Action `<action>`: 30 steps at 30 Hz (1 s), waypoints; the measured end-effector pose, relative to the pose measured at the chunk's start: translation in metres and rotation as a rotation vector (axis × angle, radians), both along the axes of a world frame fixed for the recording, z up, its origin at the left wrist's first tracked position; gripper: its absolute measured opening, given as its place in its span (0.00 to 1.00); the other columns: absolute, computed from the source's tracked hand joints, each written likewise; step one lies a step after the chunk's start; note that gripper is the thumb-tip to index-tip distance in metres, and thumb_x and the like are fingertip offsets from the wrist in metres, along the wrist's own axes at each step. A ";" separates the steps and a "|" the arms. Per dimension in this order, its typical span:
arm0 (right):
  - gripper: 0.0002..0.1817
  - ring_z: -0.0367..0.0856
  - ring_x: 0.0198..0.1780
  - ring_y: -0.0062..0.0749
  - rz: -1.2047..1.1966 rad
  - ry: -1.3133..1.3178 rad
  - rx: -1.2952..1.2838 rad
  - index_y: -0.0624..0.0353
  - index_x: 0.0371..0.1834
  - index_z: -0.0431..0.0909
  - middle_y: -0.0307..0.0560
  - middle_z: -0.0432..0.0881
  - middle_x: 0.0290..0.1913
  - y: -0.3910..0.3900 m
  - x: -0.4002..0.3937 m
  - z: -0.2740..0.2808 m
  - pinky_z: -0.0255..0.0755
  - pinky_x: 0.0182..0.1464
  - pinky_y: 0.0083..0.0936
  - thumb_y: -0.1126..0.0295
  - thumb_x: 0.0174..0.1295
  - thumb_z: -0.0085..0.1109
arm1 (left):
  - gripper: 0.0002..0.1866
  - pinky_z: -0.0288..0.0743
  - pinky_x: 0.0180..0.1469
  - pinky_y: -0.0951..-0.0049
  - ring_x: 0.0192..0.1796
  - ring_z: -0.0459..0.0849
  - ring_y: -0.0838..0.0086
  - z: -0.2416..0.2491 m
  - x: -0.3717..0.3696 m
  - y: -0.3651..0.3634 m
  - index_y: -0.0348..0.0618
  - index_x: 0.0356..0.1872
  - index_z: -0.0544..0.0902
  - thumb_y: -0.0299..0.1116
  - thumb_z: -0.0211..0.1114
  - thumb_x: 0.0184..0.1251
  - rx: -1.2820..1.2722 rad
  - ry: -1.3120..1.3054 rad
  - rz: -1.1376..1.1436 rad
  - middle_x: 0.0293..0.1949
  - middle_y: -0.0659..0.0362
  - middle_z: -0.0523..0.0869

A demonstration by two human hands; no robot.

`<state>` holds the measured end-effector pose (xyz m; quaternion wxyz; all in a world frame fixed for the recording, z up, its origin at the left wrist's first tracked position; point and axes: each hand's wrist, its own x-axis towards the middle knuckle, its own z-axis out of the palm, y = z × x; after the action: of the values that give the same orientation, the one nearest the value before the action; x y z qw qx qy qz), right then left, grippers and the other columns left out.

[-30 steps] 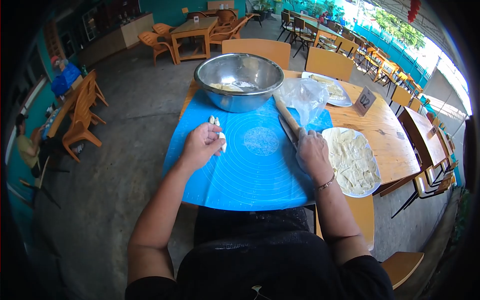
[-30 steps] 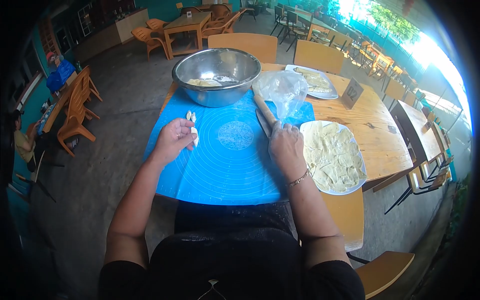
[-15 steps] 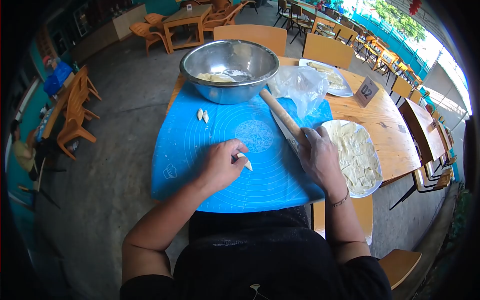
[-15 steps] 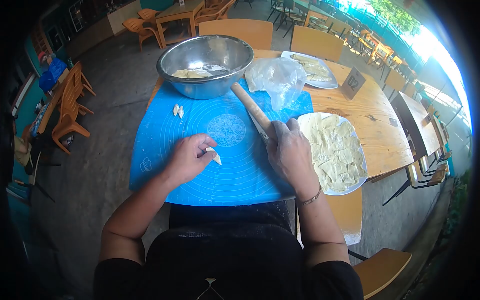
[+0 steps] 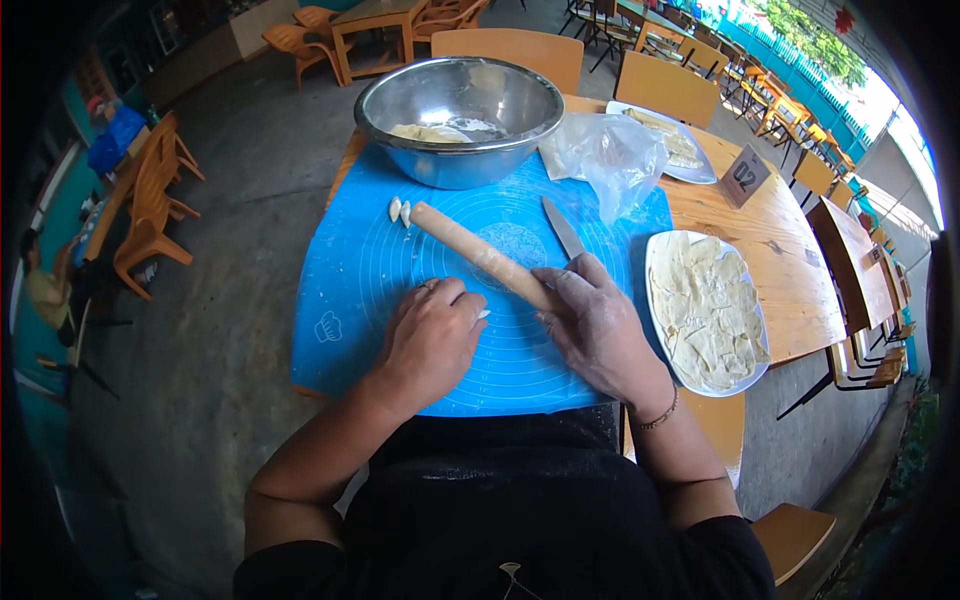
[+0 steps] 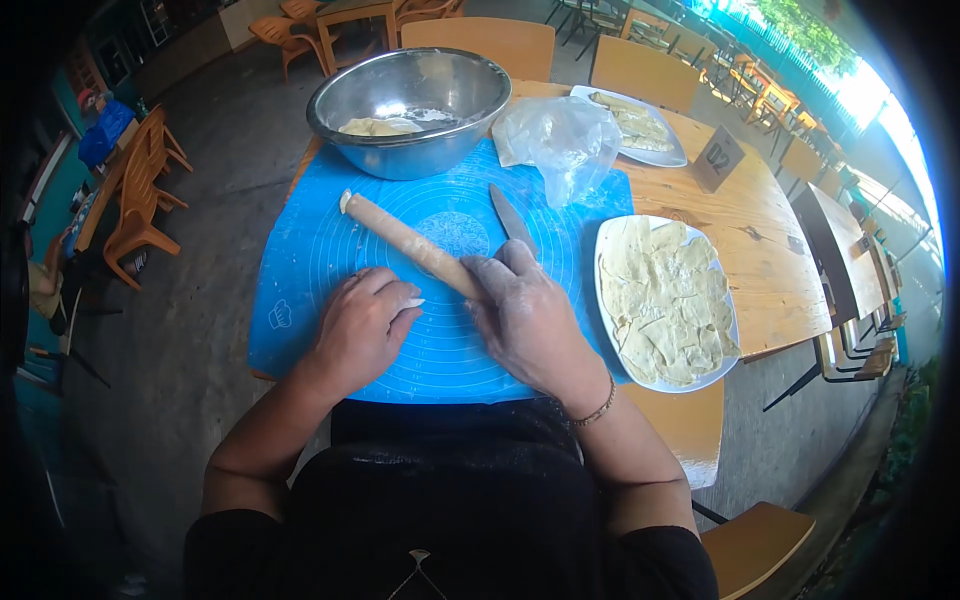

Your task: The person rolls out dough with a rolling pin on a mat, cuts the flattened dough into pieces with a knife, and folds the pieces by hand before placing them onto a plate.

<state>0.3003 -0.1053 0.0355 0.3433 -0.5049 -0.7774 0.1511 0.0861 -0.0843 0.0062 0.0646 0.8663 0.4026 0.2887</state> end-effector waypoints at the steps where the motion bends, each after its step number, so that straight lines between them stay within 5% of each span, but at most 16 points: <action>1: 0.20 0.79 0.43 0.53 0.033 -0.029 0.027 0.61 0.54 0.78 0.55 0.74 0.42 0.004 -0.002 -0.004 0.75 0.48 0.43 0.75 0.58 0.65 | 0.07 0.77 0.47 0.59 0.41 0.83 0.54 0.000 -0.001 -0.002 0.36 0.36 0.85 0.25 0.72 0.57 0.023 -0.058 0.060 0.36 0.50 0.84; 4: 0.19 0.79 0.43 0.52 0.094 -0.048 0.010 0.60 0.55 0.78 0.54 0.75 0.41 0.010 -0.008 -0.007 0.75 0.48 0.43 0.73 0.58 0.65 | 0.06 0.78 0.43 0.62 0.40 0.85 0.55 0.011 -0.014 -0.009 0.35 0.35 0.84 0.23 0.71 0.58 0.013 -0.171 0.112 0.34 0.50 0.85; 7: 0.19 0.79 0.43 0.51 0.102 -0.091 0.011 0.60 0.54 0.79 0.53 0.75 0.41 0.013 -0.013 -0.002 0.75 0.48 0.42 0.73 0.58 0.65 | 0.04 0.78 0.38 0.66 0.37 0.85 0.63 0.032 -0.040 -0.010 0.35 0.35 0.83 0.24 0.69 0.61 0.260 -0.363 0.204 0.32 0.53 0.85; 10: 0.21 0.78 0.45 0.46 0.212 -0.054 -0.097 0.61 0.56 0.80 0.52 0.74 0.43 0.019 -0.021 0.002 0.74 0.49 0.37 0.77 0.57 0.66 | 0.10 0.77 0.48 0.60 0.47 0.85 0.59 0.050 -0.063 0.000 0.35 0.42 0.82 0.33 0.63 0.71 0.356 -0.351 0.183 0.41 0.48 0.85; 12: 0.22 0.78 0.44 0.44 0.359 -0.036 -0.086 0.60 0.56 0.81 0.49 0.75 0.43 0.025 -0.025 -0.002 0.75 0.49 0.36 0.78 0.56 0.67 | 0.26 0.63 0.68 0.47 0.67 0.70 0.43 0.056 -0.065 0.007 0.35 0.57 0.77 0.50 0.48 0.79 0.464 -0.112 0.184 0.60 0.39 0.76; 13: 0.22 0.78 0.44 0.44 0.358 -0.035 -0.085 0.60 0.56 0.81 0.49 0.75 0.43 0.027 -0.025 -0.004 0.75 0.49 0.36 0.78 0.56 0.67 | 0.26 0.63 0.68 0.47 0.67 0.70 0.43 0.053 -0.063 0.007 0.35 0.57 0.77 0.50 0.48 0.79 0.466 -0.111 0.182 0.60 0.39 0.76; 15: 0.22 0.79 0.45 0.42 0.412 -0.094 -0.043 0.59 0.55 0.82 0.48 0.75 0.43 0.031 -0.026 -0.007 0.76 0.49 0.34 0.80 0.53 0.68 | 0.40 0.34 0.76 0.38 0.79 0.41 0.35 0.038 -0.055 0.006 0.33 0.70 0.66 0.61 0.33 0.78 0.208 -0.040 0.186 0.74 0.35 0.57; 18: 0.24 0.78 0.48 0.43 0.419 -0.104 -0.106 0.60 0.54 0.82 0.48 0.74 0.44 0.032 -0.025 -0.005 0.74 0.54 0.36 0.79 0.51 0.69 | 0.44 0.25 0.76 0.36 0.79 0.29 0.35 0.024 -0.051 0.002 0.30 0.74 0.58 0.64 0.32 0.77 0.091 0.082 0.217 0.77 0.33 0.45; 22: 0.24 0.74 0.58 0.49 0.352 -0.278 -0.114 0.60 0.59 0.79 0.54 0.75 0.48 0.031 -0.028 -0.005 0.68 0.63 0.43 0.68 0.58 0.68 | 0.46 0.23 0.75 0.35 0.79 0.28 0.37 -0.005 -0.049 0.002 0.29 0.76 0.53 0.65 0.33 0.76 -0.040 0.203 0.266 0.78 0.33 0.40; 24: 0.31 0.64 0.70 0.64 0.167 -0.357 0.058 0.62 0.66 0.73 0.66 0.73 0.60 0.027 -0.038 -0.013 0.56 0.72 0.54 0.47 0.70 0.51 | 0.45 0.22 0.75 0.35 0.79 0.28 0.37 -0.009 -0.048 0.001 0.30 0.76 0.52 0.65 0.33 0.76 -0.044 0.246 0.275 0.78 0.34 0.40; 25: 0.31 0.64 0.70 0.64 0.163 -0.357 0.055 0.62 0.66 0.73 0.66 0.73 0.60 0.028 -0.041 -0.017 0.56 0.72 0.54 0.47 0.70 0.51 | 0.45 0.21 0.74 0.34 0.80 0.27 0.38 -0.009 -0.048 0.001 0.31 0.77 0.52 0.64 0.34 0.76 -0.044 0.290 0.286 0.78 0.35 0.39; 27: 0.42 0.46 0.79 0.67 0.057 -0.447 0.008 0.62 0.76 0.60 0.70 0.60 0.74 0.032 -0.045 -0.025 0.42 0.77 0.58 0.36 0.73 0.31 | 0.45 0.21 0.74 0.34 0.80 0.28 0.39 -0.009 -0.047 0.001 0.31 0.77 0.52 0.64 0.33 0.77 -0.054 0.309 0.299 0.79 0.35 0.39; 30: 0.44 0.37 0.81 0.64 0.032 -0.422 -0.115 0.60 0.78 0.55 0.69 0.50 0.78 0.038 -0.050 -0.025 0.35 0.79 0.56 0.34 0.73 0.24 | 0.44 0.21 0.74 0.33 0.80 0.28 0.41 -0.009 -0.047 0.001 0.32 0.77 0.51 0.64 0.33 0.77 -0.085 0.335 0.335 0.79 0.37 0.39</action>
<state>0.2501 -0.0675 0.0107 0.1411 -0.5316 -0.8301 0.0914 0.0392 -0.0836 -0.0028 -0.0156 0.8198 0.5574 0.1303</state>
